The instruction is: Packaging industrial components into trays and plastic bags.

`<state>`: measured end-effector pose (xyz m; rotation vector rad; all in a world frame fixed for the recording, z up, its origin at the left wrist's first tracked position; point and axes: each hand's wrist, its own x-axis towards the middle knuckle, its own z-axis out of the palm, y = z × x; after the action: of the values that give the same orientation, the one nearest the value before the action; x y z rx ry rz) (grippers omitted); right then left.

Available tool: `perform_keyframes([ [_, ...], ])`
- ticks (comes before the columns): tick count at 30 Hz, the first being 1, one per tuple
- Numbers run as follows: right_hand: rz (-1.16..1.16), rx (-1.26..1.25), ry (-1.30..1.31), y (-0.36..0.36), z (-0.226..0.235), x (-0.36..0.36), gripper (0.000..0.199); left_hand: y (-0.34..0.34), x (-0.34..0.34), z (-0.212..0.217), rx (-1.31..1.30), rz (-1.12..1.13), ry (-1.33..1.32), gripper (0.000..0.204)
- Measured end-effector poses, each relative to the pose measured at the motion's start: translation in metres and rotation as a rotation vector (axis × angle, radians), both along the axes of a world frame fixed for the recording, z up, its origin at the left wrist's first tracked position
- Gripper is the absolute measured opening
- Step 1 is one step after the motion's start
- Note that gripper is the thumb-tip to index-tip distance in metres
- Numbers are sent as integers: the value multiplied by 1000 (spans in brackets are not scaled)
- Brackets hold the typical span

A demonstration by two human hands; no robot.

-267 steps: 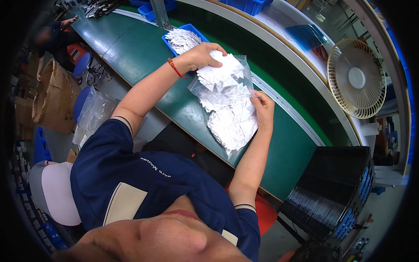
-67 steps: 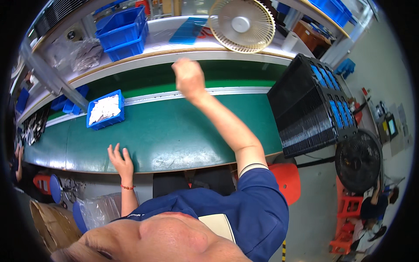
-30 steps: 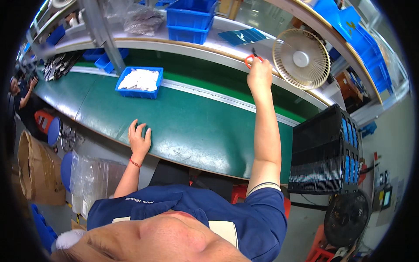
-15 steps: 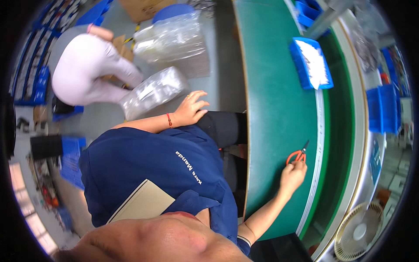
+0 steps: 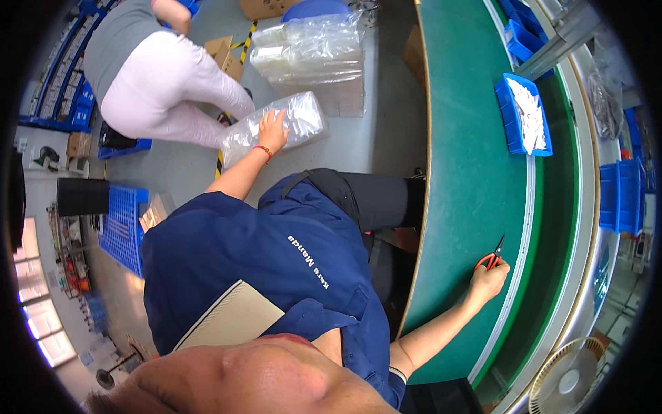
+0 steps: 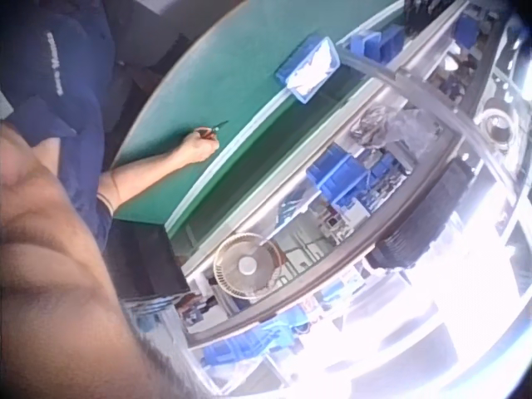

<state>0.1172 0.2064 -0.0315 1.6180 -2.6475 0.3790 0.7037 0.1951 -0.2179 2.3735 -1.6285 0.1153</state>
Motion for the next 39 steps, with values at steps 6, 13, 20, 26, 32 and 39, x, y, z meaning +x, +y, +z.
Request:
perform_keyframes([
  [6, -145, 28, -78, 11, 2, 6, 30, -43, 9, -12, 119, 280, 265, 31],
  [13, -219, -29, -56, 21, -1, 47, 19, -76, 5, 29, 236, 31, 362, 24],
  [20, 107, -276, -1224, 11, 27, 124, 18, -102, -25, 57, 300, -189, 533, 15],
  [26, 428, 227, -1605, -10, -20, 211, 32, -127, -73, 78, 341, -452, 688, 19],
  [32, 178, 651, -1947, -49, -98, 250, 56, -137, -135, 74, 339, -792, 672, 18],
  [39, -39, 790, -2070, -66, -111, 244, 68, -131, -147, 60, 252, -902, 598, 15],
])
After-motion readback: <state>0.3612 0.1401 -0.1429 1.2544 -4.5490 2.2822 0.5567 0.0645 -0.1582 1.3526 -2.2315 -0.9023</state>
